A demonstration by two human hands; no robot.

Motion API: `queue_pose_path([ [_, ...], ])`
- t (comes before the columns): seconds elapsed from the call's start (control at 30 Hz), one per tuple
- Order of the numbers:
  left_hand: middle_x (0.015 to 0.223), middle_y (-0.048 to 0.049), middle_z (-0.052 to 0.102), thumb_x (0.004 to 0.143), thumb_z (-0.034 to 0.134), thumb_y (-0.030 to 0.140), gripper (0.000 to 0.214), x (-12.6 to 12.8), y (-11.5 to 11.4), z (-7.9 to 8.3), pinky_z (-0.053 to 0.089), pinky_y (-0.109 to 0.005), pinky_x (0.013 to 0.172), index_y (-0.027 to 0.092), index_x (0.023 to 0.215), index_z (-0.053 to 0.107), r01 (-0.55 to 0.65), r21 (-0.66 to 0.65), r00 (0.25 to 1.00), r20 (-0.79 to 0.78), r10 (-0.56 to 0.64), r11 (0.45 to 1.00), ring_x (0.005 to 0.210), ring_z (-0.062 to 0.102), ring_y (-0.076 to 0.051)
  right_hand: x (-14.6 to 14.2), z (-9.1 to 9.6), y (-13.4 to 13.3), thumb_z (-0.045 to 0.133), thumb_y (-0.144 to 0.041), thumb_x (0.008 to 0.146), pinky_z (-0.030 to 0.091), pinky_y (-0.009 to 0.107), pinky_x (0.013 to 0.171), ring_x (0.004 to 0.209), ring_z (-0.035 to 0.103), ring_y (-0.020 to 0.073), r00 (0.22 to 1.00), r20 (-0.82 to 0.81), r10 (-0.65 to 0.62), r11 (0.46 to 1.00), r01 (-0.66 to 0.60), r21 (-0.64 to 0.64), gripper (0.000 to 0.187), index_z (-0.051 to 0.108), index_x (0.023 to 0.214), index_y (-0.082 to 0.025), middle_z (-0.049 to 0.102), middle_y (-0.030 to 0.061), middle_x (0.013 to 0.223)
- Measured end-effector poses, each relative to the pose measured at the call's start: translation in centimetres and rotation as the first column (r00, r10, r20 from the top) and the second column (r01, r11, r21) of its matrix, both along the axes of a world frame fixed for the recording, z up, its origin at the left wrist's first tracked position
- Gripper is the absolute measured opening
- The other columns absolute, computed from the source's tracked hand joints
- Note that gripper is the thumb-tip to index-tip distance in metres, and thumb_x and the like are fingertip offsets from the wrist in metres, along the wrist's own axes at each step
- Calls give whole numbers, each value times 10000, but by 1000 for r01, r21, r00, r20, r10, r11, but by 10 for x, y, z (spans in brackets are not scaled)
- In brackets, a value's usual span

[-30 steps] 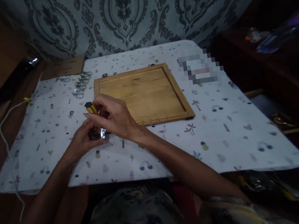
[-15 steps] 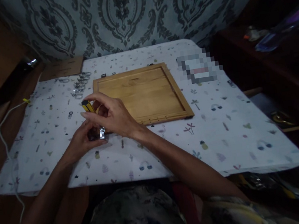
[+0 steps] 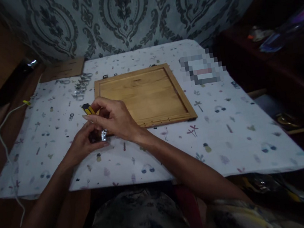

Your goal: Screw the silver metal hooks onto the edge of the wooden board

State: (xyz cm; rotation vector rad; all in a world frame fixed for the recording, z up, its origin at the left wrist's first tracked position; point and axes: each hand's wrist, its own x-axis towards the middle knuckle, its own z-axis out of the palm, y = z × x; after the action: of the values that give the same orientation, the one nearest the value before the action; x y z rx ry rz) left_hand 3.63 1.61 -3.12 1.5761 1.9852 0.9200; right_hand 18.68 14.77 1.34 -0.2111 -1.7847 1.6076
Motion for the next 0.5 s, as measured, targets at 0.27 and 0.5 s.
queue_pose_path([
  [0.27, 917, 7, 557, 724, 869, 501, 431, 1, 1, 0, 444, -322, 740, 239, 991, 654, -1, 16, 1000, 6, 1, 1000, 830, 550, -196, 1, 2, 5, 750, -576, 863, 506, 226, 536, 603, 582, 91, 999, -25, 21, 997, -19, 74, 404, 663, 927, -186, 619, -15, 817],
  [0.5, 949, -5, 572, 720, 867, 501, 418, 2, 1, 2, 453, -326, 736, 235, 962, 654, -8, 21, 1000, 21, 8, 1000, 859, 564, -210, 1, 3, 0, 804, -540, 826, 466, 228, 475, 518, 557, 93, 999, -30, 38, 999, -39, -22, 412, 542, 813, -222, 555, -60, 687],
])
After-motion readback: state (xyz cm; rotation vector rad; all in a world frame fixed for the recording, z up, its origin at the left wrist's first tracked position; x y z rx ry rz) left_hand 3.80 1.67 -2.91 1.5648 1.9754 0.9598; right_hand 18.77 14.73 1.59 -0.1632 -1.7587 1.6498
